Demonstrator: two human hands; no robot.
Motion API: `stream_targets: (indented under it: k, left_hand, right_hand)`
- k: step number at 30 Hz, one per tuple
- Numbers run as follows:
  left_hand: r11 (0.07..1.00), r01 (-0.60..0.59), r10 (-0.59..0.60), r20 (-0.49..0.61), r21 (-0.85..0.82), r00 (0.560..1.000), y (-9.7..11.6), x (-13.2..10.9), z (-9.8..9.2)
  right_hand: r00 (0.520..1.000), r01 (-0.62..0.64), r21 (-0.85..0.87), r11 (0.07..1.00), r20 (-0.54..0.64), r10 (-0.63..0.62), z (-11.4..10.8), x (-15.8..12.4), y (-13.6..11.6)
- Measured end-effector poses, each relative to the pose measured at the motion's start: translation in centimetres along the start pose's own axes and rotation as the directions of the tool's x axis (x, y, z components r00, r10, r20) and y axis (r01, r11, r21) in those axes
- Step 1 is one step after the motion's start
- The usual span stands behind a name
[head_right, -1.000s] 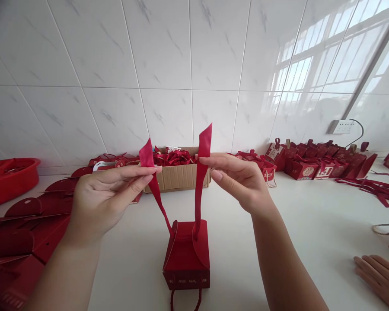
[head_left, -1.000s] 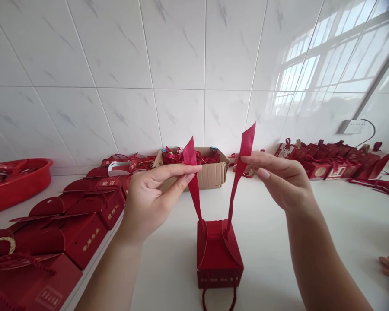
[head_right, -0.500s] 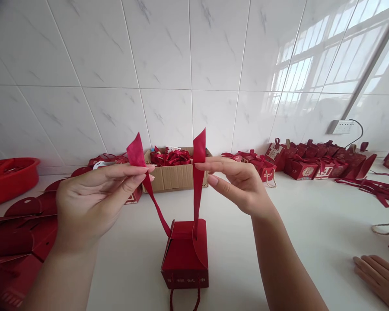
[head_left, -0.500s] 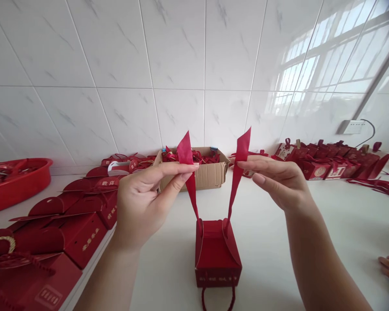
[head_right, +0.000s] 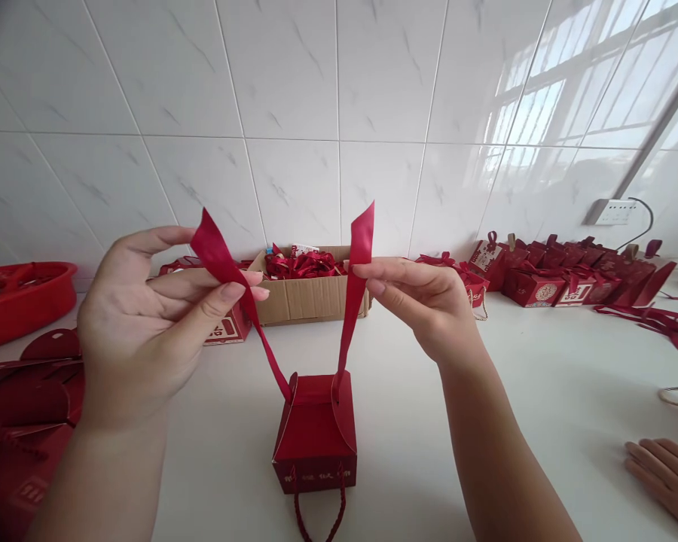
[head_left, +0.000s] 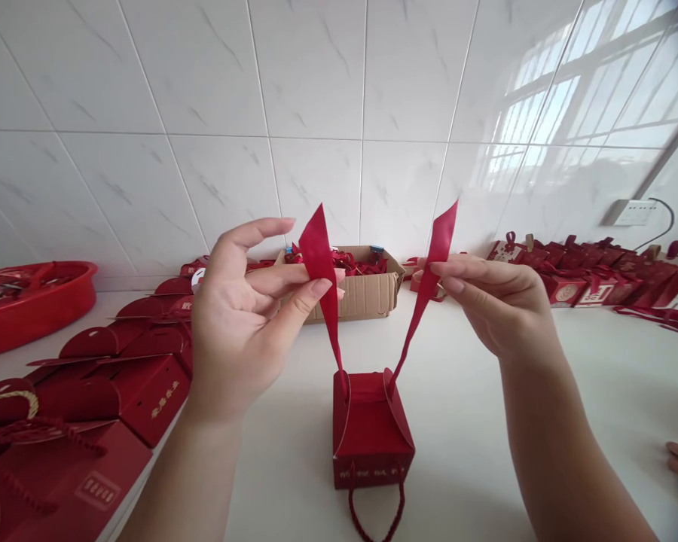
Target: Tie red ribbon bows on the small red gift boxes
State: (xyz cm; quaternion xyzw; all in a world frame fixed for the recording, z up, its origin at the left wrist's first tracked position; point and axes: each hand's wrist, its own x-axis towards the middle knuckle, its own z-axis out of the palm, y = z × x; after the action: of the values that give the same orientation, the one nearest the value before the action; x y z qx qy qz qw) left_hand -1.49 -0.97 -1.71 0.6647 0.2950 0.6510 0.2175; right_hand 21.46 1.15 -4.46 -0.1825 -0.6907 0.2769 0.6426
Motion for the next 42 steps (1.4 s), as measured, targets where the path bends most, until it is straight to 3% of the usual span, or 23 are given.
stream_targets:
  k: [3, 9, 13, 24, 27, 31, 37, 42]
  left_hand:
    - [0.999, 0.015, -0.018, -0.052, -0.048, 0.999, 0.1, -0.1, 0.6]
    - [1.000, 0.010, -0.010, 0.062, -0.011, 0.998, -0.4, 0.0, 0.4]
    - [1.000, -0.005, 0.006, 0.061, -0.009, 0.998, -0.6, 0.0, 0.1]
    - [0.982, 0.045, -0.025, 0.107, -0.186, 0.994, -1.0, -0.5, 1.1]
    - [0.978, 0.085, -0.053, 0.167, -0.191, 0.985, -0.8, -0.8, 1.5]
    - [0.983, 0.174, -0.156, 0.226, -0.062, 0.961, -0.7, -0.9, 1.8]
    - [0.949, 0.315, -0.309, 0.238, 0.014, 0.921, -1.2, -0.6, 1.9]
    - [0.963, 0.271, -0.255, 0.344, 0.003, 0.904, -1.3, -0.4, 1.9]
  right_hand:
    - [0.997, -0.057, 0.010, 0.998, -0.042, 0.057, 0.2, 0.0, 0.1]
    - [0.993, -0.098, 0.002, 0.995, -0.065, 0.098, 0.8, 0.0, 0.0]
    - [0.994, -0.091, 0.009, 0.996, -0.062, 0.092, 0.9, -0.1, -0.2]
    - [0.996, -0.079, -0.002, 0.997, -0.040, 0.079, 1.6, -0.2, -0.4]
    - [0.996, -0.083, 0.011, 0.996, 0.010, 0.083, 2.2, -0.2, -0.6]
    - [0.989, -0.103, -0.010, 0.995, 0.102, 0.104, 3.0, -0.3, -0.7]
    - [0.971, -0.188, 0.023, 0.982, 0.156, 0.182, 3.5, -0.5, -0.5]
    - [0.944, -0.271, 0.003, 0.962, 0.197, 0.266, 3.5, -0.5, -0.6]
